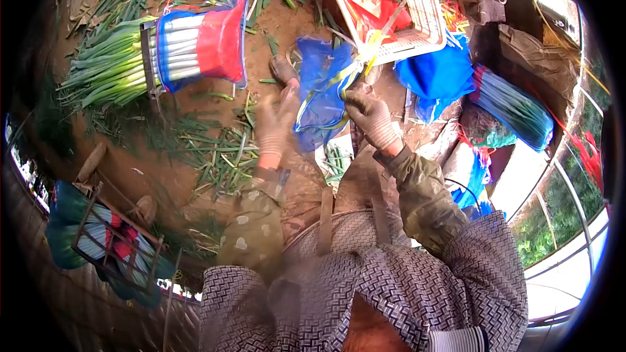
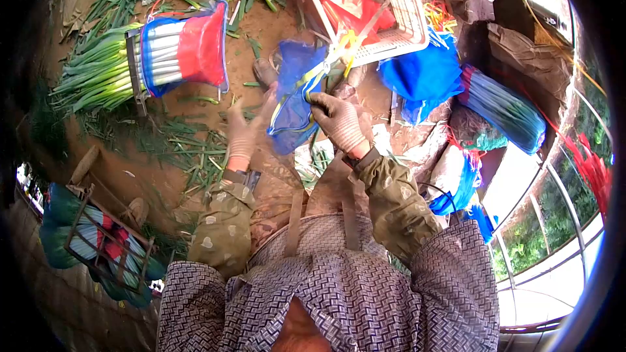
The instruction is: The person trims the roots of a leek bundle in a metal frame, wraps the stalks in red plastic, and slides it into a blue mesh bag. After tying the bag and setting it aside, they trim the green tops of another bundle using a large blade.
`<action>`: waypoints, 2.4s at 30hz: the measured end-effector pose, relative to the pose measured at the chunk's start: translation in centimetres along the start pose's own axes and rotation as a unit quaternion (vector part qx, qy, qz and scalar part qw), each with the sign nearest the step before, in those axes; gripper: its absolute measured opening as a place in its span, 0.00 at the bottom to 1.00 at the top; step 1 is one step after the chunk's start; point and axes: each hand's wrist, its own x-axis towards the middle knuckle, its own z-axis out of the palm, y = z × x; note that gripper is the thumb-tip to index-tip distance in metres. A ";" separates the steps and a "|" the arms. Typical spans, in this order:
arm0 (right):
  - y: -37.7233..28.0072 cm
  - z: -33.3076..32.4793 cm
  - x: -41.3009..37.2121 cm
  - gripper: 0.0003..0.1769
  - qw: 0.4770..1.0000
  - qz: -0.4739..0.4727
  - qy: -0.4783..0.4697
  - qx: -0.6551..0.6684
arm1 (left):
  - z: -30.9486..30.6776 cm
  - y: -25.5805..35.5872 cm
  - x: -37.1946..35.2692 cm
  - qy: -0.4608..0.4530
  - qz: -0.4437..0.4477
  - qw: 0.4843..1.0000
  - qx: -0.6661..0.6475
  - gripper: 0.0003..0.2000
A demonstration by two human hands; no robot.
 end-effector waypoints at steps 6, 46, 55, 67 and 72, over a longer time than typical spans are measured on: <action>-4.0 0.4 -1.9 0.14 0.989 -0.103 -0.020 -0.104 | 3.1 7.0 1.8 -0.020 0.162 0.985 0.052 0.14; 1.3 6.6 9.8 0.08 0.845 -0.021 0.005 -0.535 | -14.2 -13.5 -5.4 0.184 -0.259 0.791 -0.522 0.11; -10.9 5.9 7.3 0.10 0.837 -0.216 0.084 -0.495 | -19.9 -20.5 -3.0 0.208 -0.268 0.924 -0.176 0.08; -5.6 12.0 1.9 0.13 0.988 -0.020 -0.152 -0.009 | -27.7 -9.3 1.4 0.430 0.058 0.845 -0.313 0.05; -6.8 2.8 2.1 0.36 0.963 0.067 -0.245 -0.091 | -29.3 -5.7 -2.4 0.329 0.010 0.944 0.012 0.09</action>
